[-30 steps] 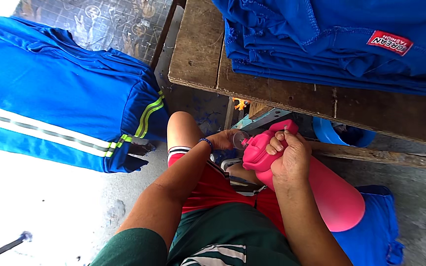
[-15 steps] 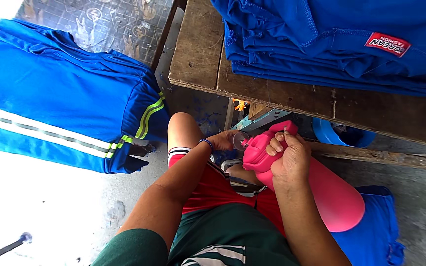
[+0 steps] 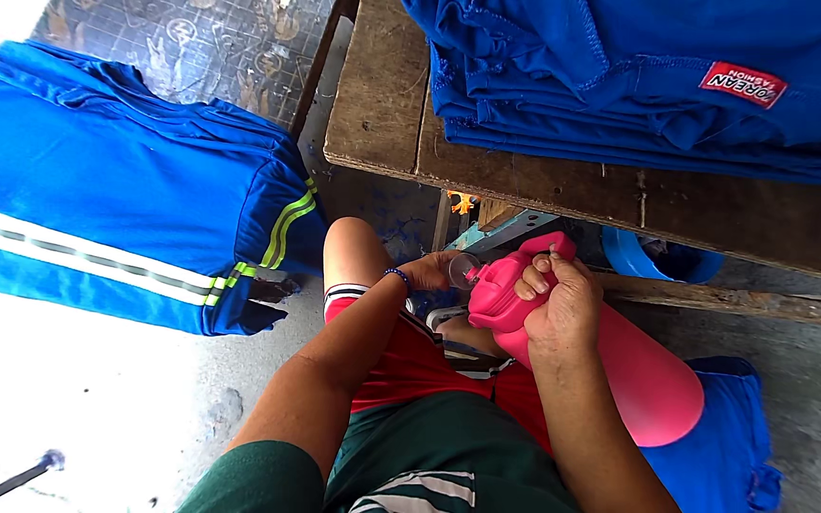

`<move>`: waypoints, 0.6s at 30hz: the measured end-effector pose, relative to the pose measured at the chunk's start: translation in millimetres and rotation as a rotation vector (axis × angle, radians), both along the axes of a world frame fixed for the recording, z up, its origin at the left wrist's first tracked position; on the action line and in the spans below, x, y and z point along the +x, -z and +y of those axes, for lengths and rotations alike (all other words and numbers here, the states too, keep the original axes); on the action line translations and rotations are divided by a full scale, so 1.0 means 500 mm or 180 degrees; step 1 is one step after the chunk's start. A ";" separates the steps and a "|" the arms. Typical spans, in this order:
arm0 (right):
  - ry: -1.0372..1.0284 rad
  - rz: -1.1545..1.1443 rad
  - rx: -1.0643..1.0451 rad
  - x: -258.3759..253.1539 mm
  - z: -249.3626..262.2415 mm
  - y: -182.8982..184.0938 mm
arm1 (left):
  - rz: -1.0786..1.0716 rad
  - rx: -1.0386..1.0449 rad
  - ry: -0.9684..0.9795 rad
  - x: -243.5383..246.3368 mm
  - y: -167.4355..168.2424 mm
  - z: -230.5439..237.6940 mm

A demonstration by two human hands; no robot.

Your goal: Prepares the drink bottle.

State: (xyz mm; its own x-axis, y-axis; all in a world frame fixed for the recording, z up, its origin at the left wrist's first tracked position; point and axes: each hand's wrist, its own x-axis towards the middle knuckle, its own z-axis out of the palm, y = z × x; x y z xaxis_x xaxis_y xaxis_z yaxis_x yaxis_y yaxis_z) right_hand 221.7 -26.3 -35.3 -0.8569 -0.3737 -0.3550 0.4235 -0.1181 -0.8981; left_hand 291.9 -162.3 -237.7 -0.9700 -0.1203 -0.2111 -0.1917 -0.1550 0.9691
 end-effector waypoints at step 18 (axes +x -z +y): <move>-0.0120 0.0134 -0.0387 -0.004 0.091 -0.122 | 0.0232 0.0058 -0.0172 0.015 -0.119 0.039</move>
